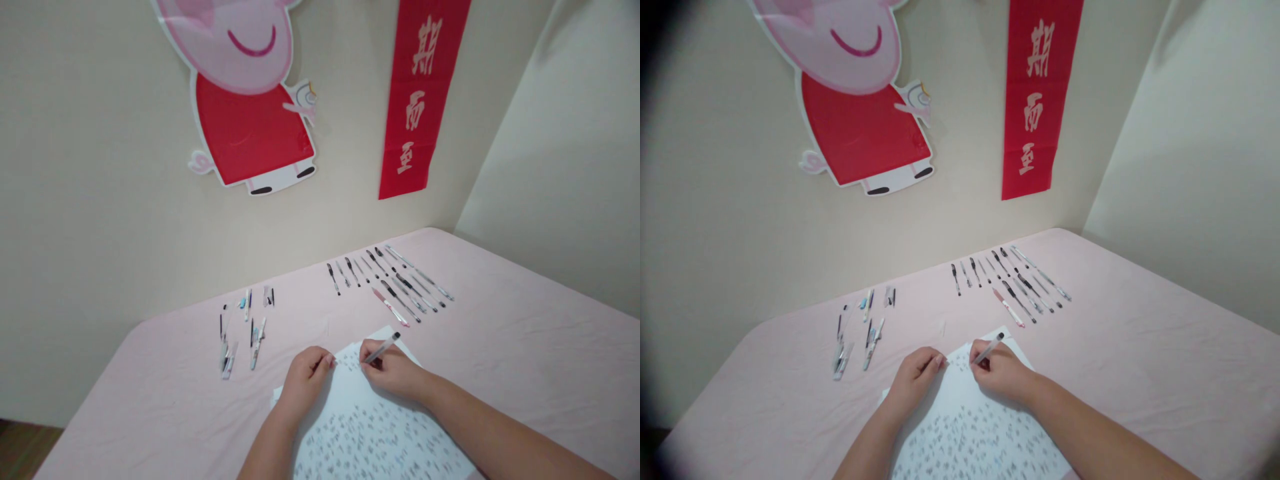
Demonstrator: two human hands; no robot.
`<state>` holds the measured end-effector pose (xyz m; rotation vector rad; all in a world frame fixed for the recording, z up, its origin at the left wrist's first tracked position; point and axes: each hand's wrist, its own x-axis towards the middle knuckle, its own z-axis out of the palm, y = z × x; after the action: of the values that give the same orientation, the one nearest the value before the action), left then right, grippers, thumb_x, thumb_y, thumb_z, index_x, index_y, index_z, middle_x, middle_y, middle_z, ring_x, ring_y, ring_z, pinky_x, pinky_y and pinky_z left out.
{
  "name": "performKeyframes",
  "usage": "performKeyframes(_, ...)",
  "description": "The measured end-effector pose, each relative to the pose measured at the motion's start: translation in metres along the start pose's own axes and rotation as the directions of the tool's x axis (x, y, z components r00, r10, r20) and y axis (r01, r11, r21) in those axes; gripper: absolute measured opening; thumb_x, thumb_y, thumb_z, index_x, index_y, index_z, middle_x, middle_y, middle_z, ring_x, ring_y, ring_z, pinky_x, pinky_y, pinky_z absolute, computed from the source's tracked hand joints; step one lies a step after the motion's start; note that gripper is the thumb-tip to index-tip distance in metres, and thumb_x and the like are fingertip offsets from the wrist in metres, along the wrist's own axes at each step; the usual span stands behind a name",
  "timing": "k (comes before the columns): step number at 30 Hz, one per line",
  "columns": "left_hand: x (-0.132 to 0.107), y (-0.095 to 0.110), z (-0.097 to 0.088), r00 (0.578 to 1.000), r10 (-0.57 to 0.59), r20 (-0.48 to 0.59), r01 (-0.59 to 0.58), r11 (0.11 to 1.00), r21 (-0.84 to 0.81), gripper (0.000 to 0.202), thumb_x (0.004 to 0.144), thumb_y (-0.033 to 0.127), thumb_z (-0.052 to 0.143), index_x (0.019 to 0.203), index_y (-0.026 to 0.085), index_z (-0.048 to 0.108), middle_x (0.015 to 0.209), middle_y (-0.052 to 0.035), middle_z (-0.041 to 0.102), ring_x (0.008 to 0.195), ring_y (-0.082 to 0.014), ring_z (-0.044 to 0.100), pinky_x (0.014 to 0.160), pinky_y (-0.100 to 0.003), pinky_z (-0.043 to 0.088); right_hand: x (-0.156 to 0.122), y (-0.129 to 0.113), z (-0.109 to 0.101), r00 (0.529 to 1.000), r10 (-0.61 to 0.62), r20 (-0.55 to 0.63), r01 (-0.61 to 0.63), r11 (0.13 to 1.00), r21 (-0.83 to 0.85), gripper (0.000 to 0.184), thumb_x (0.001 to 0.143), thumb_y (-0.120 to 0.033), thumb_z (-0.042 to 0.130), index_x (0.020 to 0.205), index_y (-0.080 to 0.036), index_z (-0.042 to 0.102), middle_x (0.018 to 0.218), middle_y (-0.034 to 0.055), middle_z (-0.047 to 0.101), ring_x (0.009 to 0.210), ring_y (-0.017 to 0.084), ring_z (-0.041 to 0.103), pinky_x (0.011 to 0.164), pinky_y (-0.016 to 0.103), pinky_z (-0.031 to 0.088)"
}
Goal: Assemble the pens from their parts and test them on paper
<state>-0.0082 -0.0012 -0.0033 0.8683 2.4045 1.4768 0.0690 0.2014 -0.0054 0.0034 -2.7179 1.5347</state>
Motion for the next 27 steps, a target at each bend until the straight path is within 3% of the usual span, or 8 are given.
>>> performKeyframes(10, 0.0001, 0.0003, 0.0003, 1.000, -0.001, -0.011, 0.001, 1.000, -0.015, 0.029, 0.083, 0.035, 0.051, 0.069, 0.020, 0.071, 0.069, -0.0061, 0.067, 0.067, -0.0196, 0.057, 0.065, -0.028, 0.040, -0.0021, -0.0033, 0.0005, 0.991, -0.129, 0.019, 0.131, 0.980, -0.147, 0.012, 0.067, -0.011, 0.050, 0.064, -0.019, 0.059, 0.056, -0.0027, 0.054, 0.052, 0.011, 0.047, 0.050, 0.021, 0.032)
performKeyframes(27, -0.0002, 0.0006, 0.0012, 0.999, -0.006, 0.038, 0.002, 0.995, 0.097, 0.030, 0.087, 0.032, 0.045, 0.071, 0.018, 0.066, 0.072, -0.0054, 0.065, 0.071, -0.0188, 0.058, 0.067, -0.027, 0.040, -0.0019, -0.0034, -0.0018, 0.991, -0.127, 0.036, 0.131, 0.979, -0.158, 0.011, 0.068, -0.011, 0.050, 0.067, -0.018, 0.059, 0.059, -0.0023, 0.054, 0.055, 0.011, 0.049, 0.051, 0.020, 0.034)
